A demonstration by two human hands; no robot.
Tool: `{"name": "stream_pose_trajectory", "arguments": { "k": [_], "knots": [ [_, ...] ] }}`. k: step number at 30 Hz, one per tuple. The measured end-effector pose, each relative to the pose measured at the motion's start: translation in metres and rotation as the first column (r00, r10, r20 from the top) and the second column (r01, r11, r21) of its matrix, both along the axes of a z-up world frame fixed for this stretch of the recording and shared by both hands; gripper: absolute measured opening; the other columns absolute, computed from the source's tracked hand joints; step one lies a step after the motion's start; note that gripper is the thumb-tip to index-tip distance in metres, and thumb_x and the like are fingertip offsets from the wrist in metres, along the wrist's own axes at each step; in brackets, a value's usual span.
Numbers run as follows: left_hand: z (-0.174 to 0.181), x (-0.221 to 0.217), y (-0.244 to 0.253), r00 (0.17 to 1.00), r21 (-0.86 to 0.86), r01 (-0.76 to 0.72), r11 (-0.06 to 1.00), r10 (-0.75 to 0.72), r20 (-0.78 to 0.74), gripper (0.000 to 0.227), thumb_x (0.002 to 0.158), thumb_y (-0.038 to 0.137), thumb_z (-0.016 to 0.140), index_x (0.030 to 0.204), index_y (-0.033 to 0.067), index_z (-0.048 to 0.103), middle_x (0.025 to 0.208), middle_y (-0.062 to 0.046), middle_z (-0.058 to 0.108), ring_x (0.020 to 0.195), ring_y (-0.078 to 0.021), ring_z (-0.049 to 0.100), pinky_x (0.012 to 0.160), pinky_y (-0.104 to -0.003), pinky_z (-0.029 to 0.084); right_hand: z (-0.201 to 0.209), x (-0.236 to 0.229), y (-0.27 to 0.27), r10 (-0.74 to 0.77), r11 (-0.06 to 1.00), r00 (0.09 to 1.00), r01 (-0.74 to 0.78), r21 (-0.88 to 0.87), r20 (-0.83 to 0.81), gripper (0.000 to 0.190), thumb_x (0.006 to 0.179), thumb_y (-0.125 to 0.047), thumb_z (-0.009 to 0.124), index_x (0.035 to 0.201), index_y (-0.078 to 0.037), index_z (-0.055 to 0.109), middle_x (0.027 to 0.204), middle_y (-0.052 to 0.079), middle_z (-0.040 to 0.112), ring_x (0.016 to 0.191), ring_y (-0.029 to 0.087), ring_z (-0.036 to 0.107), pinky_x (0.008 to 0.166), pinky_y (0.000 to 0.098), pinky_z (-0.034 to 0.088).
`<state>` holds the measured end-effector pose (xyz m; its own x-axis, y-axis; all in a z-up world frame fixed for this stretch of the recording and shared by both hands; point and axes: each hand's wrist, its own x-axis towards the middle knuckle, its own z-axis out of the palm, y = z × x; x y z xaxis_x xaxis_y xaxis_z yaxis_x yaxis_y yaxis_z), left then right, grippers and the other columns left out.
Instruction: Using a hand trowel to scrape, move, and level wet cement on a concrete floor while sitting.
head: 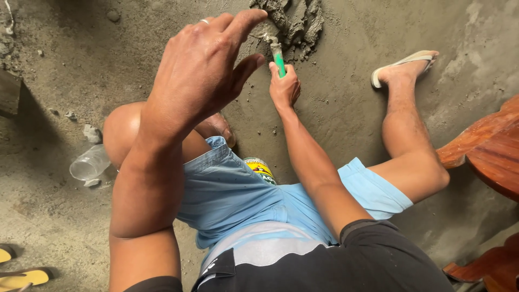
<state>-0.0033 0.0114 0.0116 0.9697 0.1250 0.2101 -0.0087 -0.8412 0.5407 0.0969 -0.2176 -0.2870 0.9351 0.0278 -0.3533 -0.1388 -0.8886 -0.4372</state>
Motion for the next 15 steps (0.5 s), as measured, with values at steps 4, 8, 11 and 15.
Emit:
{"name": "stream_pose_trajectory", "arguments": {
  "k": [4, 8, 11, 15],
  "knots": [
    [0.008, 0.003, -0.004, 0.963, -0.179, 0.022, 0.984, 0.028, 0.27, 0.028, 0.104, 0.006, 0.083, 0.124, -0.0012, 0.065, 0.101, -0.012, 0.074, 0.081, -0.0238, 0.07, 0.07, -0.038, 0.053, 0.042, -0.006, -0.019, 0.089, 0.969, 0.988, -0.115, 0.219, 0.126, 0.044, 0.092, -0.052, 0.064, 0.077, -0.011, 0.065, 0.059, 0.001, 0.061, 0.05, 0.021, 0.055, 0.05, 0.0385, 0.042],
    [0.012, -0.002, -0.001, 0.876, -0.304, 0.037, 0.952, 0.116, 0.469, 0.013, 0.108, -0.005, 0.082, 0.113, -0.0076, 0.071, 0.097, -0.015, 0.078, 0.081, -0.0246, 0.073, 0.071, -0.036, 0.052, 0.08, 0.005, -0.019, 0.147, 0.738, 0.951, 0.077, 0.67, -0.271, 0.048, 0.094, -0.055, 0.059, 0.086, -0.008, 0.065, 0.063, -0.001, 0.062, 0.049, 0.008, 0.054, 0.043, 0.0223, 0.042],
    [0.012, -0.005, -0.001, 0.887, -0.285, 0.012, 0.958, 0.122, 0.446, 0.012, 0.107, -0.005, 0.082, 0.105, -0.0091, 0.071, 0.094, -0.015, 0.078, 0.076, -0.0244, 0.071, 0.068, -0.037, 0.051, 0.025, 0.035, -0.032, 0.142, 0.833, 0.941, 0.055, 0.551, -0.308, 0.065, 0.093, -0.07, 0.039, 0.088, -0.009, 0.063, 0.058, -0.005, 0.053, 0.041, 0.006, 0.044, 0.038, 0.0237, 0.037],
    [0.004, -0.008, -0.003, 0.908, -0.251, -0.019, 0.968, 0.122, 0.4, 0.032, 0.106, -0.003, 0.087, 0.132, -0.0011, 0.068, 0.096, -0.008, 0.079, 0.077, -0.0185, 0.068, 0.071, -0.034, 0.05, 0.033, 0.065, -0.027, -0.095, 0.942, 0.909, 0.213, 0.259, -0.406, 0.053, 0.1, -0.058, 0.044, 0.079, -0.012, 0.059, 0.056, -0.007, 0.048, 0.04, 0.005, 0.04, 0.035, 0.0225, 0.033]
  ]
}}
